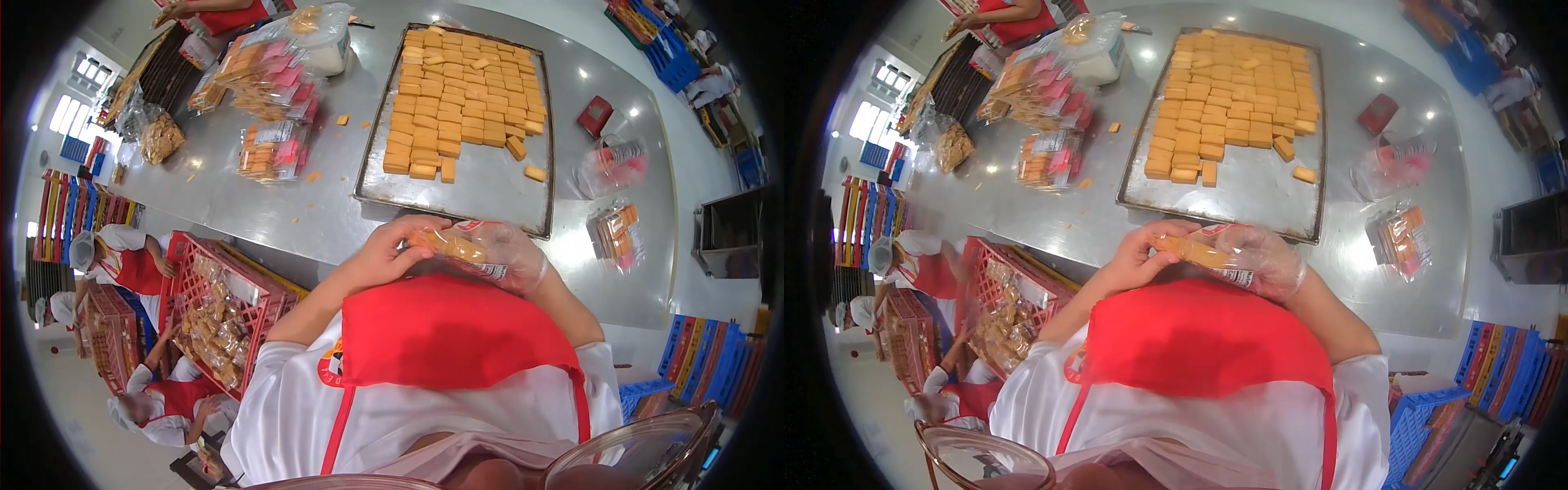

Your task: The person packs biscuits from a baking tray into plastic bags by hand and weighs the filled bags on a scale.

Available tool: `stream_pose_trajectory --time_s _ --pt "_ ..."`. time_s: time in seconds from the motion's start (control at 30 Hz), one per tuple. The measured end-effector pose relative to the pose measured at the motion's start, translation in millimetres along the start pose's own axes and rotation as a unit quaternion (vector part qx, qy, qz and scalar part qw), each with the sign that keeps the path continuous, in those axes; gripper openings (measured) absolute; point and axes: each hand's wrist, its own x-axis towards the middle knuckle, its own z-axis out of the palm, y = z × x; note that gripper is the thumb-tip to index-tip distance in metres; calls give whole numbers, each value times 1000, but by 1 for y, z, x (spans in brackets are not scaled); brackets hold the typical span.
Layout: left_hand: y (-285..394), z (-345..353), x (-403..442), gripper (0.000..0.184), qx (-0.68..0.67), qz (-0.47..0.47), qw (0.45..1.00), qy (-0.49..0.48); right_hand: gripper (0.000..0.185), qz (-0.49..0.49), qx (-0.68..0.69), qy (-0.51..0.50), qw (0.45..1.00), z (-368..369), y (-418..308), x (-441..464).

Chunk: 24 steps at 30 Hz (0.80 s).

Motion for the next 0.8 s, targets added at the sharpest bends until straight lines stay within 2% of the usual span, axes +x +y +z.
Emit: stream_pose_trajectory --time_s 0.07,0.1,0.2,0.3,0.37,0.47,0.57,0.6,0.67,0.7,0.8 --pt "-1 0 4 31 -6 48 999 4 16 -32 -13 -13 999 -4 1 5" --pt "0 1 5 30 2 31 999 11 15 -48 -19 -20 998 -5 1 7" --pt "2 7 4 30 7 -2 999 40 15 -59 -57 134 988 1 9 8" --pt "-4 13 1 30 -32 -17 996 84 15 -93 -102 123 983 7 5 11" --pt "-7 15 -2 31 -78 -54 989 114 14 -93 -101 155 978 12 3 13" --pt "-8 18 -2 30 -115 -53 982 142 14 -92 -101 182 974 15 5 13" --pt "-10 18 3 27 -57 -32 994 84 15 -131 -129 199 963 8 11 21" --pt "-10 19 2 26 -37 -43 993 100 16 -152 -140 208 956 9 13 23" --pt "-10 21 1 24 3 -62 990 128 16 -113 -174 208 956 12 8 26" --pt "-10 23 2 25 -45 -69 985 150 17 -95 -193 208 954 15 3 27" --pt "-7 22 6 30 -163 -104 962 196 25 -197 -214 145 946 24 5 24"
